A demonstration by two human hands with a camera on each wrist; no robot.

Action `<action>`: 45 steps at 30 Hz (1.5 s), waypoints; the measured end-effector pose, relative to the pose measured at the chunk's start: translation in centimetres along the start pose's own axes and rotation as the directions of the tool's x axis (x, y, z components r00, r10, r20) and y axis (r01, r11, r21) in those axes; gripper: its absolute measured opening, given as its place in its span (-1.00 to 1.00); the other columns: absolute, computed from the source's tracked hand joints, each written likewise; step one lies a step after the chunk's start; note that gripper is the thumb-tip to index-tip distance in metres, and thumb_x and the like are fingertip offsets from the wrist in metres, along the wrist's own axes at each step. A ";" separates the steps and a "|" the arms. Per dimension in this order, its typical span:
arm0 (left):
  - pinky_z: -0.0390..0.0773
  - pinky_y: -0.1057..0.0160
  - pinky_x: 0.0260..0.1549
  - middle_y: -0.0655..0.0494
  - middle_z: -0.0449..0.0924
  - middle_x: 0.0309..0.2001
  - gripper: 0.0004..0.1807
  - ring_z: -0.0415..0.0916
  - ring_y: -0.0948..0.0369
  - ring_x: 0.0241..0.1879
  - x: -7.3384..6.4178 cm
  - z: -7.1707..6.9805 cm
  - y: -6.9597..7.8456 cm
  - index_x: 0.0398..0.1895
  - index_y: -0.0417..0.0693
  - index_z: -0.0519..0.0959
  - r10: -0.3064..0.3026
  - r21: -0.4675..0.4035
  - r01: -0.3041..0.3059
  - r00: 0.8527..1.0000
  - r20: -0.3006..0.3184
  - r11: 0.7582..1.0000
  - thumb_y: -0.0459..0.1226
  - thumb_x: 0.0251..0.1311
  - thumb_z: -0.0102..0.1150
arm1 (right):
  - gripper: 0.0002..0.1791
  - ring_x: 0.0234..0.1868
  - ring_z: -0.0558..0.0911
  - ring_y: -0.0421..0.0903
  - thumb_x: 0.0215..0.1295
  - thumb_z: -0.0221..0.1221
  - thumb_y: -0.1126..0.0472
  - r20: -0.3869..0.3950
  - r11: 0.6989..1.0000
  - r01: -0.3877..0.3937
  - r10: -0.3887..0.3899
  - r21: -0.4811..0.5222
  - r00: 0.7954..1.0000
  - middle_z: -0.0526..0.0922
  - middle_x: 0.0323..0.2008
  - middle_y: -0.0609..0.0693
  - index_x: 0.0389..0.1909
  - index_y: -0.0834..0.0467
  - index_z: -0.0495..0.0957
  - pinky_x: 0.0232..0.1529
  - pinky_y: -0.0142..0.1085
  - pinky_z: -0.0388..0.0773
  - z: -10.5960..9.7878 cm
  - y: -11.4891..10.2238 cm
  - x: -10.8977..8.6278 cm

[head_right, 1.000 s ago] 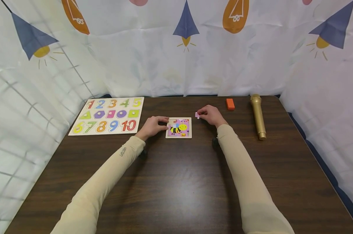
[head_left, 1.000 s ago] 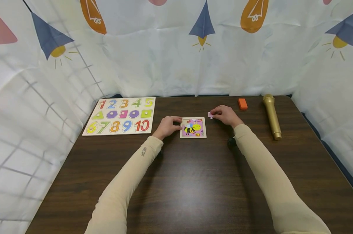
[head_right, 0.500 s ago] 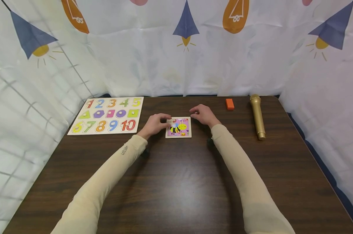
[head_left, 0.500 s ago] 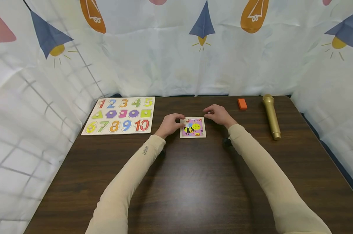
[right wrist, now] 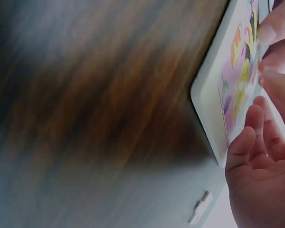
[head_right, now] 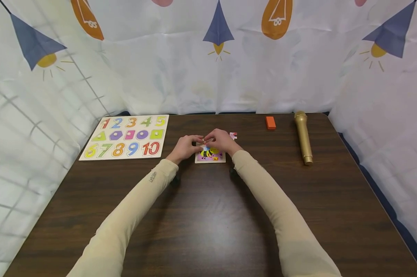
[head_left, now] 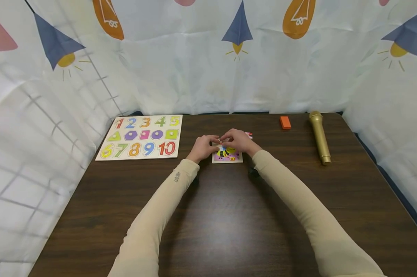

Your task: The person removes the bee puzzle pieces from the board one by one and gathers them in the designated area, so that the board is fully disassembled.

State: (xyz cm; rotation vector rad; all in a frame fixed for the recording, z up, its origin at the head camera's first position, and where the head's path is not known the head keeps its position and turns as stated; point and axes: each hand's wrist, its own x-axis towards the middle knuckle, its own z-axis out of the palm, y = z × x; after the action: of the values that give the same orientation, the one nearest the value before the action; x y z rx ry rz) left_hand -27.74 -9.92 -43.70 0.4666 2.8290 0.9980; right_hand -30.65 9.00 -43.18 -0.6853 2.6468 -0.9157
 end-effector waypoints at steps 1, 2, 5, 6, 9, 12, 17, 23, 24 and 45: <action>0.33 0.07 0.28 0.03 0.55 0.21 -0.72 0.40 0.05 0.28 0.0 -0.1 0.0 -0.01 -0.19 0.69 0.006 0.004 -0.006 1.000 0.006 1.000 -0.30 0.24 0.26 | -0.69 0.01 0.53 0.02 0.37 0.21 0.14 0.004 1.000 -0.001 0.001 0.000 1.000 0.52 0.07 0.08 0.07 0.13 0.65 0.09 -0.13 0.50 0.1 0.0 0.0; 0.32 0.07 0.29 0.03 0.54 0.22 -0.72 0.40 0.05 0.28 0.0 -0.1 0.0 0.00 -0.19 0.69 0.009 0.008 -0.009 1.000 0.011 1.000 -0.29 0.24 0.26 | -0.69 0.01 0.54 0.02 0.36 0.21 0.14 0.005 1.000 -0.005 0.005 0.001 1.000 0.52 0.07 0.08 0.07 0.13 0.65 0.10 -0.13 0.51 0.2 -0.1 0.0; 0.30 0.06 0.30 0.03 0.53 0.23 -0.70 0.39 0.05 0.29 -0.1 -0.3 -0.2 0.01 -0.20 0.68 0.019 0.021 -0.019 1.000 0.021 1.000 -0.28 0.25 0.26 | -0.70 0.02 0.56 0.03 0.36 0.22 0.15 0.008 1.000 -0.010 0.010 0.012 1.000 0.50 0.07 0.09 0.05 0.14 0.66 0.10 -0.12 0.51 0.2 -0.2 -0.1; 0.29 0.06 0.30 0.03 0.53 0.23 -0.70 0.38 0.05 0.30 -0.1 -0.4 -0.3 0.02 -0.20 0.67 0.018 0.022 -0.019 1.000 0.023 1.000 -0.27 0.25 0.26 | -0.71 0.02 0.56 0.04 0.36 0.22 0.16 0.010 1.000 -0.011 0.011 0.015 1.000 0.50 0.06 0.09 0.04 0.14 0.66 0.09 -0.12 0.52 0.1 -0.2 -0.1; 0.29 0.06 0.31 0.03 0.53 0.23 -0.69 0.37 0.05 0.30 -0.2 -0.4 -0.4 0.03 -0.20 0.67 0.016 0.018 -0.016 1.000 0.023 1.000 -0.27 0.25 0.27 | -0.72 0.02 0.57 0.05 0.35 0.22 0.16 0.010 1.000 -0.017 0.017 0.021 1.000 0.48 0.06 0.10 0.03 0.14 0.67 0.08 -0.12 0.52 0.1 -0.2 -0.2; 0.29 0.05 0.31 0.02 0.54 0.22 -0.68 0.37 0.05 0.30 -0.3 -0.4 -0.4 0.03 -0.20 0.67 0.015 0.009 -0.015 1.000 0.024 1.000 -0.26 0.25 0.27 | -0.72 0.03 0.57 0.05 0.35 0.23 0.16 0.010 0.999 -0.025 0.024 0.022 1.000 0.47 0.05 0.10 0.03 0.14 0.67 0.08 -0.12 0.52 0.2 -0.3 -0.2; 0.27 0.06 0.31 0.04 0.53 0.23 -0.69 0.36 0.06 0.32 -0.5 -0.4 -0.6 0.02 -0.19 0.67 0.005 0.009 -0.006 1.000 0.024 1.000 -0.24 0.26 0.26 | -0.72 0.03 0.56 0.05 0.36 0.22 0.16 0.016 0.999 -0.029 0.029 0.024 0.999 0.45 0.05 0.10 0.02 0.14 0.67 0.07 -0.13 0.52 0.3 -0.3 -0.2; 0.26 0.07 0.32 0.06 0.53 0.23 -0.68 0.34 0.08 0.33 -0.6 -0.5 -0.7 0.03 -0.18 0.67 0.001 0.004 -0.001 1.000 0.031 1.000 -0.23 0.26 0.27 | -0.74 0.01 0.54 0.05 0.35 0.22 0.18 0.022 0.999 -0.030 0.030 0.019 0.999 0.44 0.04 0.10 0.00 0.14 0.68 0.07 -0.14 0.52 0.5 -0.2 -0.1; 0.27 0.07 0.32 0.06 0.53 0.23 -0.68 0.34 0.08 0.33 -0.6 -0.5 -0.7 0.03 -0.18 0.67 0.004 0.004 -0.004 1.000 0.031 1.000 -0.23 0.26 0.27 | -0.74 0.01 0.54 0.05 0.35 0.23 0.18 0.022 0.999 -0.030 0.030 0.019 0.999 0.44 0.03 0.10 0.00 0.14 0.68 0.07 -0.13 0.52 0.4 -0.2 -0.1; 0.29 0.08 0.31 0.05 0.54 0.21 -0.68 0.37 0.08 0.31 -0.4 -0.5 -0.8 0.01 -0.19 0.68 0.021 0.011 -0.021 1.000 0.020 1.000 -0.25 0.24 0.27 | -0.79 0.02 0.50 0.04 0.34 0.22 0.22 0.042 0.999 -0.035 0.034 0.027 0.999 0.41 0.05 0.09 -0.05 0.14 0.68 0.08 -0.14 0.50 0.3 -0.4 0.0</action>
State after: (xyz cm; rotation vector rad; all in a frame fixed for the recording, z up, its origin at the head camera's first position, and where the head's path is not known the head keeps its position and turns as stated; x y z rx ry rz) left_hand -27.64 -10.89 -43.80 0.5060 2.8191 0.9765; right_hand -30.45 8.58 -43.15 -0.6424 2.5967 -0.9174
